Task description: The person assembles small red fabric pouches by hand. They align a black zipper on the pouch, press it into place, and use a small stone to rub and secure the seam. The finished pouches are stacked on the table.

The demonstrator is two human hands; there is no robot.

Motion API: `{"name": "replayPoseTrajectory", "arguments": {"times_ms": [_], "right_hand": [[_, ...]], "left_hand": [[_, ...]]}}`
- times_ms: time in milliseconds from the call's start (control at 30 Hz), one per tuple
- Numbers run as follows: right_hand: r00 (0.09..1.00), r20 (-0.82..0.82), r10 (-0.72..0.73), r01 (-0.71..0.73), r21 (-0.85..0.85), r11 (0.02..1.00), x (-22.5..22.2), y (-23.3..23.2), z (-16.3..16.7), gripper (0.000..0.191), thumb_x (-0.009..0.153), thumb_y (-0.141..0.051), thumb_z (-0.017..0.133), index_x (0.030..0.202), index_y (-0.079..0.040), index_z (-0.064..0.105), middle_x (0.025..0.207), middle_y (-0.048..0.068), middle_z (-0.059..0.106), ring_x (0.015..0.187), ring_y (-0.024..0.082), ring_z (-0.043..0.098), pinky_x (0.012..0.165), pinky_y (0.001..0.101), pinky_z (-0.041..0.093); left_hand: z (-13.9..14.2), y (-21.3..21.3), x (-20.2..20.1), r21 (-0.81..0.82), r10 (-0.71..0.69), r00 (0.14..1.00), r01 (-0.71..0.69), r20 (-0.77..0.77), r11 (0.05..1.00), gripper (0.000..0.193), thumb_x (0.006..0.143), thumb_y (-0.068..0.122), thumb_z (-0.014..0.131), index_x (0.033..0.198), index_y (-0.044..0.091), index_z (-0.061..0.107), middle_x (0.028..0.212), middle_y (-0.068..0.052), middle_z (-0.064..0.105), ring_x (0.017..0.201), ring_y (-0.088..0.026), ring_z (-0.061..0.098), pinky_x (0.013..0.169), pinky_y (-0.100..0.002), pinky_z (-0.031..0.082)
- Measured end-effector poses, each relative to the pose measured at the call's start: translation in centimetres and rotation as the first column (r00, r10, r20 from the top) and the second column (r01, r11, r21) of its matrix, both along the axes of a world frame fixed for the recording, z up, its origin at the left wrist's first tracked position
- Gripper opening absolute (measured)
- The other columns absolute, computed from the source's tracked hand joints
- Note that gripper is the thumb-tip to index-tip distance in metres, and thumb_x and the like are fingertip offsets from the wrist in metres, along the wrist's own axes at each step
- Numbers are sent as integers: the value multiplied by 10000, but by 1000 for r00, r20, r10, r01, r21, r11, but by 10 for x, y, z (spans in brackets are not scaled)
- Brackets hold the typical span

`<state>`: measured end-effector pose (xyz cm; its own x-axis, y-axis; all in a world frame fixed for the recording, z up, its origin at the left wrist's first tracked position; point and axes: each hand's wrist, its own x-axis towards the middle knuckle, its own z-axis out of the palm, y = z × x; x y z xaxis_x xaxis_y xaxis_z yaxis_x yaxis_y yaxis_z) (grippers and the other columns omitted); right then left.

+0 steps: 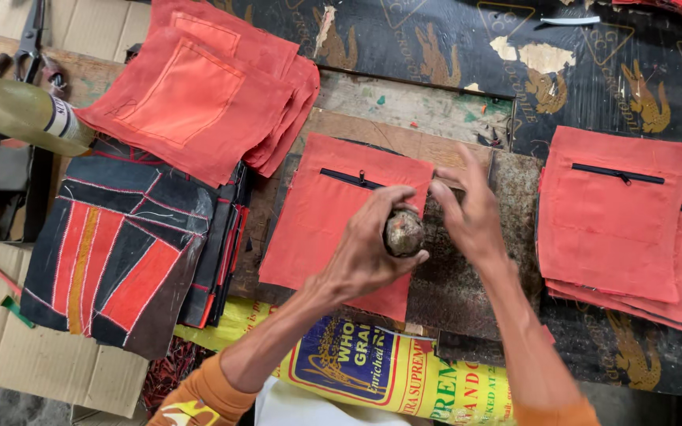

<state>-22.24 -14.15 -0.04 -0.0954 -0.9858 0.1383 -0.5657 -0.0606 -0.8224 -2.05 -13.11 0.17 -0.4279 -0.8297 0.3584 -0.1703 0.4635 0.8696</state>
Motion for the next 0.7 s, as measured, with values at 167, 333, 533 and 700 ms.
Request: {"name": "replayPoseTrajectory", "arguments": {"times_ms": [167,333,533,700], "right_hand": [[981,173,-85,60,146,988,6,-47,-10,687,861,9,826,1488,-23,548,722,69,548,677,112,485,587,236,408],[913,397,-99,82,60,995,2,-47,-21,651,843,53,810,1428,26,526,802,-84,649,730,2,569,637,162,456],[948,310,-78,77,16,997,-6,-51,-29,606,882,56,837,1427,12,576,764,-42,544,718,22,509,664,168,453],[883,464,-77,59,52,997,-6,-50,-37,593,861,79,780,1395,25,528,805,-46,666,737,9,599,664,170,494]], "left_hand": [[-29,-14,-25,-87,-25,1000,23,-19,996,644,709,130,910,1234,4,558,1298,-203,624,1224,-358,631,1061,-409,522],[-7,6,-18,262,-153,988,155,-28,952,473,817,122,797,1232,46,582,1069,-140,672,965,-289,710,857,-371,573],[-5,21,-13,273,-274,961,275,-41,922,461,813,154,775,1221,82,574,1014,-128,665,903,-291,699,822,-392,563],[-4,12,-20,163,-126,990,134,-57,977,473,840,120,786,1256,69,566,1098,-139,658,975,-287,680,909,-391,560]]}}
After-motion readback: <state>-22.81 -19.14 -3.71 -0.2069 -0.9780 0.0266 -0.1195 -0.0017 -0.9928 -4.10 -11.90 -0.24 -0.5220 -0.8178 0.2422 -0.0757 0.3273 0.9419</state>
